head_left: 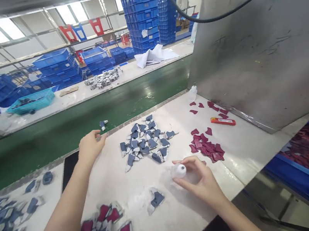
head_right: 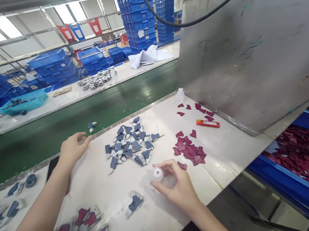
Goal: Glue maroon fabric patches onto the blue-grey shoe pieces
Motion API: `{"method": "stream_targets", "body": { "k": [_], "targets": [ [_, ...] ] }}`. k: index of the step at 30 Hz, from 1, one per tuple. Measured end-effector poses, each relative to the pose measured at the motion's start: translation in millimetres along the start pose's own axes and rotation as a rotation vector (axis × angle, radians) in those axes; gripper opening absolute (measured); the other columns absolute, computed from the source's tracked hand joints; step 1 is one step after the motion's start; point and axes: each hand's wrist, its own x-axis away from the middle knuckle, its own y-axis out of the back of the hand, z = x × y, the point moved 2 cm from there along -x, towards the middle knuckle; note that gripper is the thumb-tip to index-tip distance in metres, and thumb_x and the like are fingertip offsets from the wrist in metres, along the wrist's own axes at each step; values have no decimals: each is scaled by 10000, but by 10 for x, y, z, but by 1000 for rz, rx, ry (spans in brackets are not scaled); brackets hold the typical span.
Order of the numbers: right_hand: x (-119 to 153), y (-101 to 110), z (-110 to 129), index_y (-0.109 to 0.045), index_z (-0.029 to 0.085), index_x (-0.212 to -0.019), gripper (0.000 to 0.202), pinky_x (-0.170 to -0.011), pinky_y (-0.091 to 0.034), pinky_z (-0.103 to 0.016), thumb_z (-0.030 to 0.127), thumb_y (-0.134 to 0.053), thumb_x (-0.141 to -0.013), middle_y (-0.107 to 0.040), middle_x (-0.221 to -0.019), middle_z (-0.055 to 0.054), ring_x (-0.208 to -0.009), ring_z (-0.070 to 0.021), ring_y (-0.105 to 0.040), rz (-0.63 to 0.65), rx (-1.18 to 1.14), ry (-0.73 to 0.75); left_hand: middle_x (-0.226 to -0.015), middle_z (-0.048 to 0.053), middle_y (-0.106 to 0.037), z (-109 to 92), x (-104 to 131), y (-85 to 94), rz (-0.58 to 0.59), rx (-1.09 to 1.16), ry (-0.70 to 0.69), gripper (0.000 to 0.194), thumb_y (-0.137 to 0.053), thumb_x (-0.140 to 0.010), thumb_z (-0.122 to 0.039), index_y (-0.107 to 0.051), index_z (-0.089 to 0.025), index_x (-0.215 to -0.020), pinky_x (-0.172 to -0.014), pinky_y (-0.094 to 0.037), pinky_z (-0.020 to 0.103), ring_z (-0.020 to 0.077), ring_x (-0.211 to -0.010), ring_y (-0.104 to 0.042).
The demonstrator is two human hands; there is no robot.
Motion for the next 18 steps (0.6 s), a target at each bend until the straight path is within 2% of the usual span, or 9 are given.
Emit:
{"method": "stream_targets", "body": {
  "k": [3,6,9,12,15,18],
  "targets": [
    [5,35,-7,-564,242,-1094,393,-878,-588,-412,237,-785,-769,-723,-1153,-99,-995,-244,-720,117,86,24,-976,253,-721,139,-490,-211,-21,-56,86,457,-610,-762,-488,-658,-83,-967,-801,-503,553,441,-995,-660],
    [10,224,18,-577,265,-1210,484,-956,-552,-443,228,-792,-779,-675,-1236,-99,-1107,-261,-660,217,267,164,-887,196,-710,246,-738,-309,-37,-71,118,482,-618,-731,-559,-639,-94,-854,-747,-516,542,455,-1003,-650],
    [-24,522,41,-625,273,-1200,410,-954,-534,-493,254,-767,-816,-670,-1189,-105,-1112,-292,-616,139,499,242,-815,145,-698,283,-834,-296,-52,-49,108,498,-626,-709,-591,-637,-106,-822,-743,-513,571,494,-1038,-626],
    [-74,749,54,-693,273,-1117,323,-847,-563,-487,265,-779,-806,-663,-1066,-96,-991,-287,-602,28,683,226,-834,133,-713,191,-777,-258,-41,12,62,466,-621,-738,-528,-668,-116,-950,-802,-505,588,455,-1029,-648],
    [-93,798,44,-728,296,-1094,422,-800,-577,-474,280,-871,-697,-642,-1047,-82,-968,-289,-572,111,773,218,-896,83,-733,-45,-535,-235,46,107,-32,498,-620,-758,-511,-676,-157,-1103,-829,-526,486,319,-918,-699],
    [-71,766,14,-749,293,-1066,419,-786,-580,-468,250,-887,-672,-648,-1021,-77,-956,-285,-557,148,793,245,-997,15,-740,-333,-117,-171,133,202,-123,507,-627,-770,-519,-657,-222,-1180,-816,-540,356,225,-913,-696]
  ]
}}
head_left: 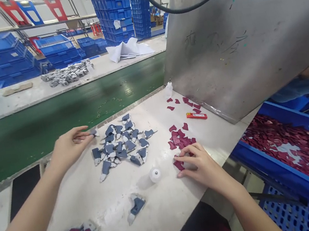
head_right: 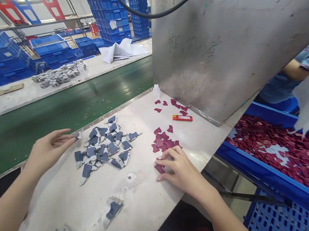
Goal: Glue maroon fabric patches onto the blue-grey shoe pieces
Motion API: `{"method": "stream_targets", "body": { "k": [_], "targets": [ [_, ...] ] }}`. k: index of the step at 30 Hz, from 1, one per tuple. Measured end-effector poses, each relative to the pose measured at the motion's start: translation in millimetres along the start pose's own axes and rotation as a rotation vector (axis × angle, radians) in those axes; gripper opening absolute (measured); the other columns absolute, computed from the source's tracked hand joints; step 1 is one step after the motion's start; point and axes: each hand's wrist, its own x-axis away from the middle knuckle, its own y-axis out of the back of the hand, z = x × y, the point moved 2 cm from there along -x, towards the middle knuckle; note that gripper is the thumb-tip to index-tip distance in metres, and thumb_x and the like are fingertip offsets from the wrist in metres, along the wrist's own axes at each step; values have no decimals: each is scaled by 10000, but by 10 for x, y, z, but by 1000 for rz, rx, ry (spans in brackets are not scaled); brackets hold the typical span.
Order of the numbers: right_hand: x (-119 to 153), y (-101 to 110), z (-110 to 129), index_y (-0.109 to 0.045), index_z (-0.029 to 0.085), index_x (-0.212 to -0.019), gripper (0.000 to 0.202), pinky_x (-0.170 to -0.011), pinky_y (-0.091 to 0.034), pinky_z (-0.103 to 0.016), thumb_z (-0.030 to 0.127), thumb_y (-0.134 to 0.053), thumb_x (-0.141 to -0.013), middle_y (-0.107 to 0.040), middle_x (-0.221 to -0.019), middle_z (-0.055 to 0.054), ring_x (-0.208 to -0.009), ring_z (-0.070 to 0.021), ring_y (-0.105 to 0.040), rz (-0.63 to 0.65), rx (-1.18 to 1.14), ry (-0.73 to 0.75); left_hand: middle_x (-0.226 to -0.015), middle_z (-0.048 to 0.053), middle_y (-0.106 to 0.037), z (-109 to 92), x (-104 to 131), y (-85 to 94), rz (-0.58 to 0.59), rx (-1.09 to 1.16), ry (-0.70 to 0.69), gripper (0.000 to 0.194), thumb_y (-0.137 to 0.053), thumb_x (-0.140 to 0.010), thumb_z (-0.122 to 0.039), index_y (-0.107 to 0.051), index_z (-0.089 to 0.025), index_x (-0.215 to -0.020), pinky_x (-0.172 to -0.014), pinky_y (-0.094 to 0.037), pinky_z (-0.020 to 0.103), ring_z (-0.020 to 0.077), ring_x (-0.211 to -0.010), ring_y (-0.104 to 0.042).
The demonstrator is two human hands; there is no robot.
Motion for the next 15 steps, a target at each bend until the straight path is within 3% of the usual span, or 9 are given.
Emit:
{"method": "stream_targets", "body": {
  "k": [5,7,11,15],
  "targets": [
    [61,-75,44,-745,242,-1001,222,-780,-568,-442,179,-784,-792,-657,-955,-81,-923,-267,-555,-17,5,38,-1090,34,-725,-394,989,63,-91,-13,-101,426,-558,-853,-499,-659,-229,-1167,-785,-528,378,245,-907,-672],
    [71,-83,76,-720,226,-1008,179,-796,-560,-430,169,-729,-839,-653,-956,-80,-929,-261,-570,26,23,-3,-1067,74,-727,-446,1454,17,-53,-57,-211,432,-544,-871,-532,-670,-201,-1118,-791,-529,397,269,-938,-662],
    [51,-74,141,-670,211,-908,129,-726,-548,-363,96,-672,-848,-631,-929,-53,-855,-224,-624,179,61,-128,-988,90,-713,-414,2230,-268,-30,-92,-354,405,-594,-868,-541,-668,-191,-1058,-790,-529,386,278,-951,-651],
    [46,-46,154,-643,215,-843,90,-668,-521,-321,137,-688,-843,-612,-857,-26,-763,-198,-631,214,98,-143,-1038,78,-688,-355,2570,-605,-36,-83,-296,332,-626,-877,-463,-651,-219,-1100,-797,-530,375,272,-983,-624]
  ]
}}
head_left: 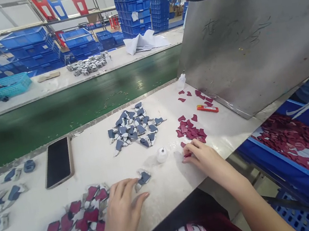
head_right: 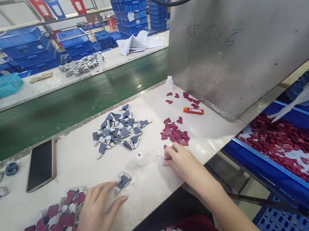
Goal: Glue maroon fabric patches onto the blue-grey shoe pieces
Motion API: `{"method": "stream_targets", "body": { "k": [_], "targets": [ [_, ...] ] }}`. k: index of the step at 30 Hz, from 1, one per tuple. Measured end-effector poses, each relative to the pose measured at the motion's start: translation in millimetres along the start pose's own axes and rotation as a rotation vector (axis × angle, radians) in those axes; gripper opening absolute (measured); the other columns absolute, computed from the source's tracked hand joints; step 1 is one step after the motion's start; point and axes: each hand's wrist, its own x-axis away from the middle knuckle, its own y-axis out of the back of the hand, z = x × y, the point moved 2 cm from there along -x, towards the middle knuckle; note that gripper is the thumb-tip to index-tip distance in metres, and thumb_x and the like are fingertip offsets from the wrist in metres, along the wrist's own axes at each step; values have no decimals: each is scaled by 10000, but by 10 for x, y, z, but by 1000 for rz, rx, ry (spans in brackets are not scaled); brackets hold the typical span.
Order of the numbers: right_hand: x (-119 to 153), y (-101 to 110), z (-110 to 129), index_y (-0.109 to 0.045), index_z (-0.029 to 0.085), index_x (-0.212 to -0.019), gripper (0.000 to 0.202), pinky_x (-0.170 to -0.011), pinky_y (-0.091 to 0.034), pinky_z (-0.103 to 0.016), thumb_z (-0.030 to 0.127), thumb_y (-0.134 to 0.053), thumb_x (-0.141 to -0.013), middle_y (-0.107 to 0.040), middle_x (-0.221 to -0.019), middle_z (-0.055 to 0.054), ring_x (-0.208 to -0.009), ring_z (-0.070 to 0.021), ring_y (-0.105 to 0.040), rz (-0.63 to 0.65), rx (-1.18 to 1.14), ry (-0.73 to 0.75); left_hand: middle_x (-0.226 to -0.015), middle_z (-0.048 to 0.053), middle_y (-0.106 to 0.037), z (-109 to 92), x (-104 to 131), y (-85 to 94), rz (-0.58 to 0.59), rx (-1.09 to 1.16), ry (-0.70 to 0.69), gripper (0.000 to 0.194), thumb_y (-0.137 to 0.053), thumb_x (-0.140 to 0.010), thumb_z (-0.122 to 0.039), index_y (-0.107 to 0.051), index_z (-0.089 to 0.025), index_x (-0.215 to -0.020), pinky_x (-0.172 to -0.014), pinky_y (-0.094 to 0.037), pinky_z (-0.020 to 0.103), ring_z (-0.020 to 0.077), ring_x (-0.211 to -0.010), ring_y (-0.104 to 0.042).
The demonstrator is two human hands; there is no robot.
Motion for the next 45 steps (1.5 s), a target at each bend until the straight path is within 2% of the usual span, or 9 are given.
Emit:
{"method": "stream_targets", "body": {
  "k": [4,10,14,18,22,27,31,39,45],
  "targets": [
    [107,36,-37,-698,228,-797,66,-686,-506,-341,216,-696,-862,-649,-740,-31,-798,-244,-632,-41,9,44,-1028,78,-684,-84,35,-135,-62,85,95,204,-586,-913,-371,-662,-224,-1031,-839,-521,404,270,-980,-614],
    [373,122,14,-752,240,-891,146,-650,-525,-294,318,-631,-919,-755,-857,-33,-711,-187,-681,-108,-388,-9,-1025,66,-735,-310,85,-185,-50,541,407,217,-527,-934,-364,-662,-228,-1036,-858,-549,407,250,-969,-686],
    [454,53,242,-737,230,-868,132,-661,-553,-263,328,-653,-899,-738,-846,-42,-756,-184,-690,-61,-655,-6,-1006,71,-767,-423,175,-245,-147,1062,711,274,-660,-848,-425,-678,-201,-1005,-820,-599,331,232,-959,-729],
    [418,-98,542,-700,223,-980,139,-720,-574,-263,299,-695,-863,-724,-874,-38,-771,-169,-699,-42,-860,-28,-971,77,-787,-458,223,-226,-320,1229,852,354,-791,-736,-383,-717,-168,-1007,-859,-596,282,215,-925,-747],
    [342,-244,801,-717,200,-818,199,-660,-579,-249,324,-838,-721,-725,-723,-14,-681,-167,-705,18,-1079,-180,-995,79,-789,-468,266,-163,-390,1183,865,370,-813,-715,-367,-749,-178,-1027,-877,-598,287,229,-937,-749],
    [285,-294,1021,-803,257,-860,79,-738,-587,-266,275,-795,-784,-777,-841,-25,-800,-179,-732,12,-1176,-87,-1027,65,-784,-551,294,-60,-385,1093,803,304,-793,-739,-356,-773,-214,-1007,-892,-596,290,246,-985,-738],
    [284,-268,1069,-812,285,-881,109,-716,-582,-248,235,-793,-785,-780,-829,-12,-780,-163,-724,-49,-1125,-43,-986,56,-791,-657,268,18,-418,1068,803,268,-791,-734,-351,-784,-220,-968,-865,-606,278,245,-948,-748],
    [284,-273,1073,-788,200,-796,109,-666,-596,-264,278,-826,-729,-784,-770,-35,-711,-189,-742,-13,-1142,-200,-975,61,-793,-691,240,44,-430,1082,831,288,-792,-728,-355,-772,-197,-968,-873,-606,297,250,-946,-749],
    [264,-271,1089,-787,206,-764,52,-654,-586,-277,251,-812,-757,-751,-734,-30,-693,-181,-717,-96,-1076,-80,-975,55,-792,-711,232,67,-448,1080,837,272,-795,-723,-318,-760,-189,-960,-872,-609,297,241,-936,-751]
  ]
}}
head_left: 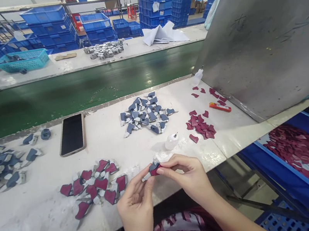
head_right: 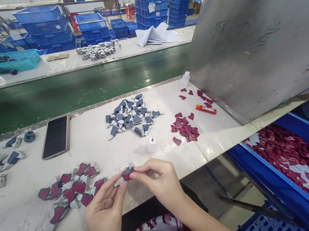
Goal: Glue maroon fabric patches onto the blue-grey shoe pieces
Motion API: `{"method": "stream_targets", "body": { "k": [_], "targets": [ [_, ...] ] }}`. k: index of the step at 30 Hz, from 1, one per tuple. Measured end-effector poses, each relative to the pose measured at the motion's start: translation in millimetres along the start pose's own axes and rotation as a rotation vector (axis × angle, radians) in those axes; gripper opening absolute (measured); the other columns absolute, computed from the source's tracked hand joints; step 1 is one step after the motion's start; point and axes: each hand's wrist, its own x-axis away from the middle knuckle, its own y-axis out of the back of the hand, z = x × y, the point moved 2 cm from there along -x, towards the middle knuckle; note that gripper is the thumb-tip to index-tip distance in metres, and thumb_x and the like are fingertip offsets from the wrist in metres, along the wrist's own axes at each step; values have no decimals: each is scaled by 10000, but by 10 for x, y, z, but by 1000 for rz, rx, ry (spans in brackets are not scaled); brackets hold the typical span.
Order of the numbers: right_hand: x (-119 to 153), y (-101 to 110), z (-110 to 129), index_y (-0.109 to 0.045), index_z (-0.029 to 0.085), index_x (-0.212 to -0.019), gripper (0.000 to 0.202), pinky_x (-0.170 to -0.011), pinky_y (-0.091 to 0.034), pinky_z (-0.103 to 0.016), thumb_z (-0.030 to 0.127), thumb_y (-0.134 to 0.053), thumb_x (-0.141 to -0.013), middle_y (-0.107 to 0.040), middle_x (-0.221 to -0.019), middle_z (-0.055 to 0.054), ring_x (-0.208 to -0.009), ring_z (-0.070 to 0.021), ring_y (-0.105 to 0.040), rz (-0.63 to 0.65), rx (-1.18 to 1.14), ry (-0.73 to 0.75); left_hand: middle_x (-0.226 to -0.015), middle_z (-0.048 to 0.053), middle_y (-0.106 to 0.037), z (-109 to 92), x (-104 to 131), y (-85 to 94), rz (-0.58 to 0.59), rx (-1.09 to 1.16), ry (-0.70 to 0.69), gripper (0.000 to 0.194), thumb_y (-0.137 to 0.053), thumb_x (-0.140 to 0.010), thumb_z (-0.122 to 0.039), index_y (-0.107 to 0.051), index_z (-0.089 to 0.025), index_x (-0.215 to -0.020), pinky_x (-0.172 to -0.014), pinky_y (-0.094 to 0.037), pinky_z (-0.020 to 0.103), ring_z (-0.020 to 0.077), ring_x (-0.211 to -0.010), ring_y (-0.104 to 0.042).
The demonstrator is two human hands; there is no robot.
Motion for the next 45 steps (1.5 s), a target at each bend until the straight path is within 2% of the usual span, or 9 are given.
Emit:
{"method": "stream_targets", "body": {
  "k": [5,9,11,13,17,20,23,36,45],
  "targets": [
    [52,-38,15,-793,216,-827,71,-586,-570,-278,163,-747,-822,-681,-695,-33,-621,-156,-663,-37,160,304,-922,61,-798,69,-77,26,-5,29,-7,262,-848,-663,-296,-772,-179,-885,-813,-627,268,242,-884,-761],
    [98,-68,-2,-791,264,-990,203,-550,-555,-276,141,-683,-868,-647,-787,-44,-636,-148,-651,-67,234,430,-902,57,-799,92,-116,39,-23,50,25,273,-851,-667,-298,-772,-176,-898,-804,-626,252,227,-857,-764],
    [87,-52,1,-798,281,-960,171,-574,-557,-277,181,-699,-862,-633,-831,-43,-668,-146,-646,-86,220,384,-894,57,-799,68,-105,39,-24,51,45,289,-849,-672,-308,-769,-171,-914,-789,-629,250,223,-842,-765],
    [50,-19,10,-794,275,-955,132,-617,-568,-271,240,-723,-849,-637,-879,-44,-729,-151,-652,-54,114,225,-878,56,-798,25,-82,46,-42,31,41,296,-851,-668,-314,-769,-169,-912,-758,-633,239,221,-818,-767],
    [-25,26,63,-755,259,-1079,223,-760,-574,-288,333,-690,-879,-678,-1001,-55,-909,-184,-660,223,-131,-54,-846,48,-798,-62,-49,76,-56,-21,-6,301,-853,-662,-328,-778,-178,-913,-718,-638,232,225,-770,-769],
    [-32,36,110,-770,237,-1026,198,-798,-538,-298,333,-634,-921,-669,-938,-53,-894,-183,-636,324,-143,-18,-872,49,-799,-94,-38,82,24,-36,-14,300,-845,-675,-326,-787,-193,-938,-746,-636,242,228,-780,-770],
    [-3,31,105,-774,231,-989,183,-741,-511,-287,321,-629,-922,-640,-869,-45,-820,-172,-610,227,-94,34,-908,51,-798,-118,-9,68,60,-55,-38,279,-834,-690,-320,-794,-206,-941,-776,-631,250,236,-825,-768],
    [5,33,65,-776,231,-951,153,-714,-536,-280,327,-679,-882,-653,-879,-45,-812,-168,-631,226,-221,-14,-886,37,-799,-225,117,-16,-48,-42,-36,286,-843,-663,-341,-796,-202,-909,-760,-642,267,243,-807,-769],
    [8,37,80,-762,209,-952,177,-722,-519,-296,347,-683,-873,-650,-859,-47,-797,-171,-608,229,-154,12,-919,31,-798,-328,191,-53,-69,-64,4,295,-833,-668,-371,-788,-206,-908,-824,-638,314,257,-868,-762]
  ]
}}
